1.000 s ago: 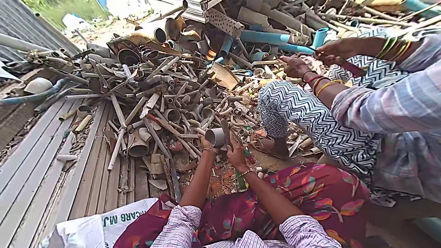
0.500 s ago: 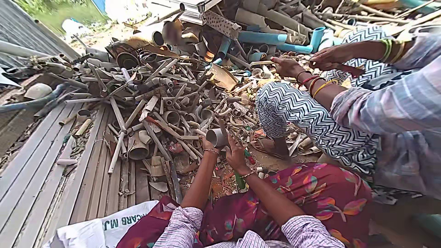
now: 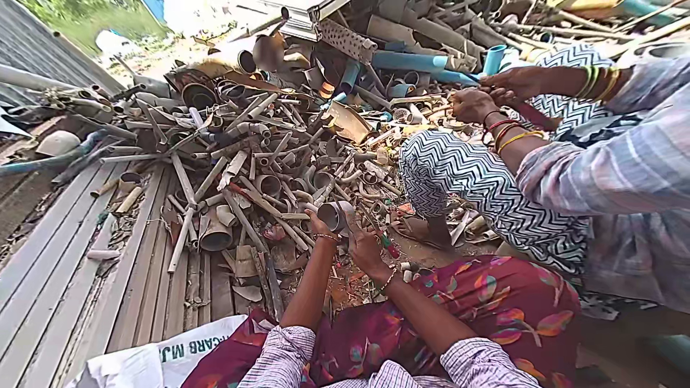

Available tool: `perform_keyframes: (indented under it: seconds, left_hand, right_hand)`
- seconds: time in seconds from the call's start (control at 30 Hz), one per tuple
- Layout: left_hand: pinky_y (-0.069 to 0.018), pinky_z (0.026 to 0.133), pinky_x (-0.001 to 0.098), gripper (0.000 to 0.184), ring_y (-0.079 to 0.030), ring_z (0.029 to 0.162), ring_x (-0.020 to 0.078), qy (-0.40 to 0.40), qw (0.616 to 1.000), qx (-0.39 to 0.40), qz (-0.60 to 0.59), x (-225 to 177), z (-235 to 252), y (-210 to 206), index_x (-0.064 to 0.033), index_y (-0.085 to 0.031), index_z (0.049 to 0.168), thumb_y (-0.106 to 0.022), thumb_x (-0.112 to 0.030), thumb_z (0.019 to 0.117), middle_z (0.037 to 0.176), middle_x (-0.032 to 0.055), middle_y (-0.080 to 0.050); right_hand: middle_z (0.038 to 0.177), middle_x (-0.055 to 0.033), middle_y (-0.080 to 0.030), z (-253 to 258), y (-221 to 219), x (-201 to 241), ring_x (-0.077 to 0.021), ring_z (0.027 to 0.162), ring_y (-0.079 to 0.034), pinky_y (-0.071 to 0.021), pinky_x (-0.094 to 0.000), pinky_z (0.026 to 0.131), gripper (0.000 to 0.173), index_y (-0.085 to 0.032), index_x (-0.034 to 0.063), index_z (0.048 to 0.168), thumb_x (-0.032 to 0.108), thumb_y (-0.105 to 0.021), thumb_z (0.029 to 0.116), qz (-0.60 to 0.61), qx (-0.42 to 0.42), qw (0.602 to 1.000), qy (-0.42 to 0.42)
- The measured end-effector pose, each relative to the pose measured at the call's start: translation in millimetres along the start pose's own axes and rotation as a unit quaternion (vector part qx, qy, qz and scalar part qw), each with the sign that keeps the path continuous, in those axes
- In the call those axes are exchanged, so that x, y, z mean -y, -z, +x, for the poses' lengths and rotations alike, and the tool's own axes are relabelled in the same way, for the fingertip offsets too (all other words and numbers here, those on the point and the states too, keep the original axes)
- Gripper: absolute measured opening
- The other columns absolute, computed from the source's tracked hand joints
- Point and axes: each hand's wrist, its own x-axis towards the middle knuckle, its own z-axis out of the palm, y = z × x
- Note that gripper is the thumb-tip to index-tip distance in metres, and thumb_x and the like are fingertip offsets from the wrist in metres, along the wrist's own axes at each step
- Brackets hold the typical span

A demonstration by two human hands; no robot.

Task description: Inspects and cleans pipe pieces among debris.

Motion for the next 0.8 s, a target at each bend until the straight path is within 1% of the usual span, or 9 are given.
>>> perform_keyframes:
  seconds: [0.1,0.23,0.3,0.43,0.57,0.63,0.67,0.73,0.8]
  left_hand:
    - [-0.0430,0.102,0.0656,0.076,-0.047,0.135,0.0390,0.004,1.000,-0.003,-0.002,1,-2,2,-0.0087,-0.037,0.154,-0.015,-0.064,0.1064,0.152,0.0234,-0.043]
    - [-0.0442,0.102,0.0649,0.077,-0.049,0.134,0.0387,0.008,1.000,-0.002,-0.022,2,4,1,-0.0090,-0.036,0.154,-0.014,-0.066,0.1058,0.151,0.0230,-0.044]
    - [-0.0432,0.103,0.0672,0.076,-0.046,0.138,0.0389,0.015,0.999,-0.009,-0.031,4,10,5,-0.0129,-0.032,0.157,-0.016,-0.067,0.1054,0.155,0.0211,-0.042]
    - [-0.0435,0.104,0.0609,0.074,-0.047,0.136,0.0356,0.011,1.000,0.008,-0.025,1,3,1,-0.0095,-0.033,0.156,-0.014,-0.063,0.1072,0.153,0.0216,-0.043]
    - [-0.0479,0.097,0.0613,0.071,-0.055,0.125,0.0348,-0.007,0.999,0.049,0.008,1,1,5,-0.0074,-0.044,0.148,-0.017,-0.060,0.1083,0.140,0.0218,-0.053]
    - [-0.0543,0.083,0.0438,0.065,-0.063,0.097,0.0217,-0.054,0.988,0.129,0.063,0,2,9,-0.0055,-0.055,0.130,-0.016,-0.054,0.1103,0.110,0.0133,-0.063]
    - [-0.0542,0.081,0.0362,0.066,-0.063,0.090,0.0156,-0.088,0.972,0.189,0.105,-2,3,13,-0.0046,-0.055,0.130,-0.012,-0.050,0.1115,0.104,0.0097,-0.065]
    - [-0.0532,0.086,0.0323,0.068,-0.065,0.092,0.0122,-0.136,0.930,0.288,0.182,-10,3,22,-0.0028,-0.053,0.137,-0.004,-0.044,0.1116,0.108,0.0098,-0.069]
    - [-0.0546,0.091,0.0336,0.068,-0.069,0.100,0.0139,-0.149,0.894,0.356,0.229,-16,4,26,-0.0016,-0.048,0.141,-0.003,-0.042,0.1108,0.115,0.0121,-0.072]
  right_hand:
    - [0.112,-0.0279,-0.072,3,2,-7,-0.0436,0.104,-0.069,-0.0504,-0.0529,0.096,0.053,-0.038,0.0026,0.157,0.002,-0.040,0.1039,-0.003,0.034,0.998,-0.047]
    - [0.107,-0.0287,-0.073,0,-4,-3,-0.0450,0.098,-0.071,-0.0533,-0.0545,0.090,0.051,-0.048,-0.0005,0.151,0.000,-0.043,0.1001,-0.001,-0.004,1.000,0.014]
    - [0.112,-0.0283,-0.072,1,-2,-10,-0.0443,0.104,-0.070,-0.0509,-0.0533,0.096,0.051,-0.042,0.0001,0.155,0.002,-0.041,0.1040,0.001,0.013,1.000,-0.019]
    - [0.098,-0.0291,-0.073,-2,-9,-3,-0.0475,0.089,-0.072,-0.0557,-0.0569,0.081,0.050,-0.055,-0.0018,0.146,-0.003,-0.046,0.0961,-0.018,-0.043,0.997,0.067]
    - [0.116,-0.0288,-0.068,18,8,-16,-0.0370,0.102,-0.068,-0.0505,-0.0474,0.096,0.056,-0.027,-0.0006,0.160,0.006,-0.042,0.1071,0.086,0.011,0.983,-0.165]
    - [0.106,-0.0245,-0.065,27,10,-20,-0.0278,0.077,-0.062,-0.0524,-0.0427,0.074,0.057,-0.024,0.0001,0.161,0.009,-0.045,0.1080,0.177,-0.050,0.961,-0.208]
    - [0.106,-0.0222,-0.063,30,13,-20,-0.0232,0.069,-0.058,-0.0511,-0.0392,0.066,0.060,-0.021,0.0026,0.162,0.013,-0.048,0.1089,0.224,-0.065,0.947,-0.222]
    - [0.096,-0.0132,-0.058,31,15,-20,-0.0112,0.053,-0.045,-0.0421,-0.0276,0.049,0.064,-0.019,0.0066,0.162,0.016,-0.052,0.1086,0.335,-0.074,0.907,-0.245]
    - [0.083,-0.0068,-0.049,27,17,-16,-0.0066,0.045,-0.039,-0.0382,-0.0214,0.040,0.057,-0.023,0.0073,0.160,0.014,-0.049,0.1093,0.437,-0.058,0.859,-0.260]
